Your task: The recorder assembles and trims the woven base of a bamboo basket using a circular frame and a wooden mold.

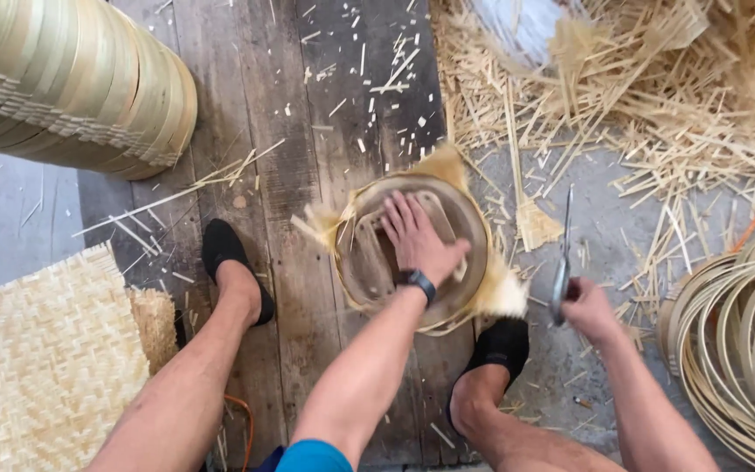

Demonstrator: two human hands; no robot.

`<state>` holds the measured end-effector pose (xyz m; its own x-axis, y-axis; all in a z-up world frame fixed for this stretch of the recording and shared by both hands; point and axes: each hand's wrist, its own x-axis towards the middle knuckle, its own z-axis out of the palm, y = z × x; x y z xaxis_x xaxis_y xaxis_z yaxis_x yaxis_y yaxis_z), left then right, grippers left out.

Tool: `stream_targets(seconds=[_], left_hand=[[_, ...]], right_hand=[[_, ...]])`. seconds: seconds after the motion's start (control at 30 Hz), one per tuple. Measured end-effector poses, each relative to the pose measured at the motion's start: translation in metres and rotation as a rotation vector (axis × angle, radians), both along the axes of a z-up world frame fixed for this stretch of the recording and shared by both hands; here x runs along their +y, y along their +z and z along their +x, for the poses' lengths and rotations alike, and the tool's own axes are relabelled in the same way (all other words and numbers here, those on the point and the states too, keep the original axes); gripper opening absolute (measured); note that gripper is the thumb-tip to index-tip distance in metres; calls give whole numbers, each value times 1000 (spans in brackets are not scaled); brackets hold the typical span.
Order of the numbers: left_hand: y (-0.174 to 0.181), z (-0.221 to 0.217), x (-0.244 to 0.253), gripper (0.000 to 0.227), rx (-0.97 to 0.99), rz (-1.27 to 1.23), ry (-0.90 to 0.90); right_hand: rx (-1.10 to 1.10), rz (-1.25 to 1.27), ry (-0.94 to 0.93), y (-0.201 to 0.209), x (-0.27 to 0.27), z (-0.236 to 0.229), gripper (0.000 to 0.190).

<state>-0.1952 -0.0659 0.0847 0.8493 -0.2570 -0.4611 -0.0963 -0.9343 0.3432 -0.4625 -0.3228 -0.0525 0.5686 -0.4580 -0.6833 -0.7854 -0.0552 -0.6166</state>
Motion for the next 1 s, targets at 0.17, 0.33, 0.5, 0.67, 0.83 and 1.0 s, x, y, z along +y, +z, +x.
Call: stream_targets(seconds=[0.17,0.33,0.5,0.67,0.83,1.0], left_hand=[[-34,-53,13,123,-194,-232,-50],[-30,-53,16,124,-175,-315,-61],[-28,-53,13,125,-160,-290,-69],[-23,-61,33,123,-143,-317,-227],[-17,-59,31,123,-106,-319,-256],[-10,-48,43,117,-5,-254,-402]], right_hand=[[202,-345,372,113,46,59,58],[157,-520,642,102,49,100,69],[193,-642,711,125,71,120,54],[174,-703,632,89,57,72,46],[1,-863,612,112,74,125,56],[19,-748,608,88,47,95,26]])
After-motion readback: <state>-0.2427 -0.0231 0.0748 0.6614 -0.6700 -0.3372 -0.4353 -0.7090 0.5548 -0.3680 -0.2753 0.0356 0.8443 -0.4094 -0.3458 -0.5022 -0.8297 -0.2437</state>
